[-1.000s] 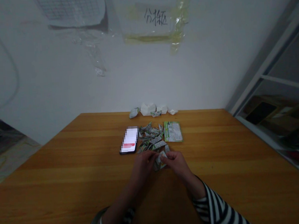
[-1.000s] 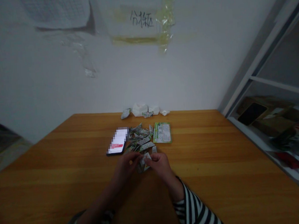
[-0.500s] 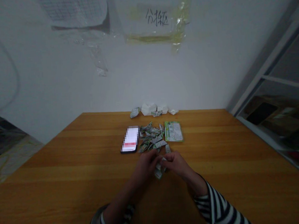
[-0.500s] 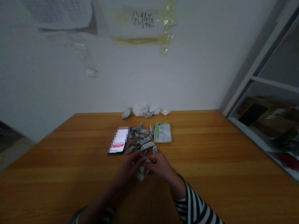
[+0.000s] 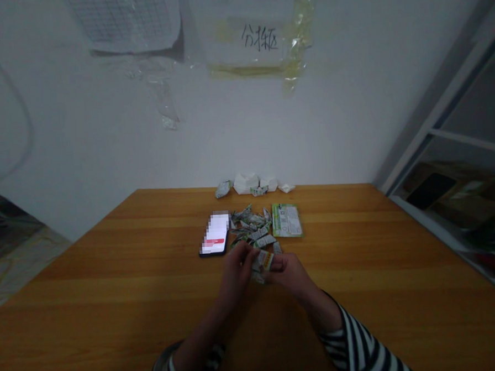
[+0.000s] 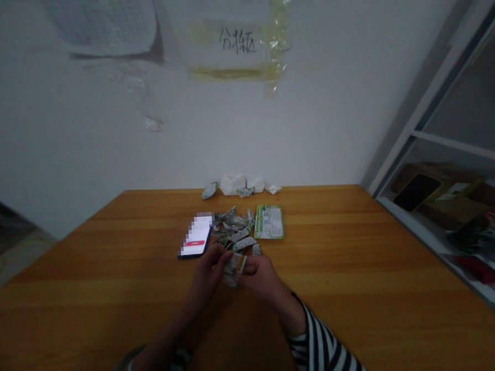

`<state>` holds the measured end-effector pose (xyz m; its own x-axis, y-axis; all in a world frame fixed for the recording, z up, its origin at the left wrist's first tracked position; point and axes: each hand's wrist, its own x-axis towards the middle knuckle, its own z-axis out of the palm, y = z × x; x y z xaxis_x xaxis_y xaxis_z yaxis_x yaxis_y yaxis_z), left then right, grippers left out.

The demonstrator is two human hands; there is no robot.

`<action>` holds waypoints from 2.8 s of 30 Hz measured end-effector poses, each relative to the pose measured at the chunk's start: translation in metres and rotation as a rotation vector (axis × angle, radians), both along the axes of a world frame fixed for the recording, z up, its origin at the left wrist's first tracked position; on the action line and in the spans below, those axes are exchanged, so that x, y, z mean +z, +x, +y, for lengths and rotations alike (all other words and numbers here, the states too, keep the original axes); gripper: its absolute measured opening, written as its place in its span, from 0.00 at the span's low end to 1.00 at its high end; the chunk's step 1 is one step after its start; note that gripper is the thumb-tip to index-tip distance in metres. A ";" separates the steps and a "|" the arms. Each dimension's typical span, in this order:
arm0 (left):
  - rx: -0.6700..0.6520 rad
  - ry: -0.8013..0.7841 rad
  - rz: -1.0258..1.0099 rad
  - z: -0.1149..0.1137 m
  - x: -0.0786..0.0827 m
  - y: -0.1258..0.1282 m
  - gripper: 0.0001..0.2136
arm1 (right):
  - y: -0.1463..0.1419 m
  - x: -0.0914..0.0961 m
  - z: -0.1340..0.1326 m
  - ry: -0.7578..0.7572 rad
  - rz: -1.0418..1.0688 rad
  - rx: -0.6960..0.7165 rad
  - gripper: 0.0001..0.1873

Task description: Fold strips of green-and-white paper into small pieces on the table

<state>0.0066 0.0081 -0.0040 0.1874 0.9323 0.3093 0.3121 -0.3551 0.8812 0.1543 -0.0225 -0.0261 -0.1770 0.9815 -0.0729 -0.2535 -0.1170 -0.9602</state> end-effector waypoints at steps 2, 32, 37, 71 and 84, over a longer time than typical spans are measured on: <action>0.036 0.011 0.018 0.002 0.001 -0.002 0.11 | 0.001 -0.004 0.002 0.030 -0.064 -0.061 0.18; -0.417 -0.750 -0.658 -0.002 -0.003 0.004 0.23 | 0.007 -0.002 0.004 0.311 -0.228 -0.460 0.09; -0.403 -0.697 -0.555 0.000 -0.005 0.003 0.22 | 0.012 -0.001 0.006 0.357 -0.299 -0.490 0.08; -0.101 -0.398 -0.425 -0.015 -0.015 0.020 0.18 | -0.001 0.000 0.000 0.307 -0.307 -0.577 0.09; -0.110 -0.339 -0.391 -0.013 -0.018 0.018 0.15 | 0.001 0.000 0.004 0.053 0.062 -0.263 0.20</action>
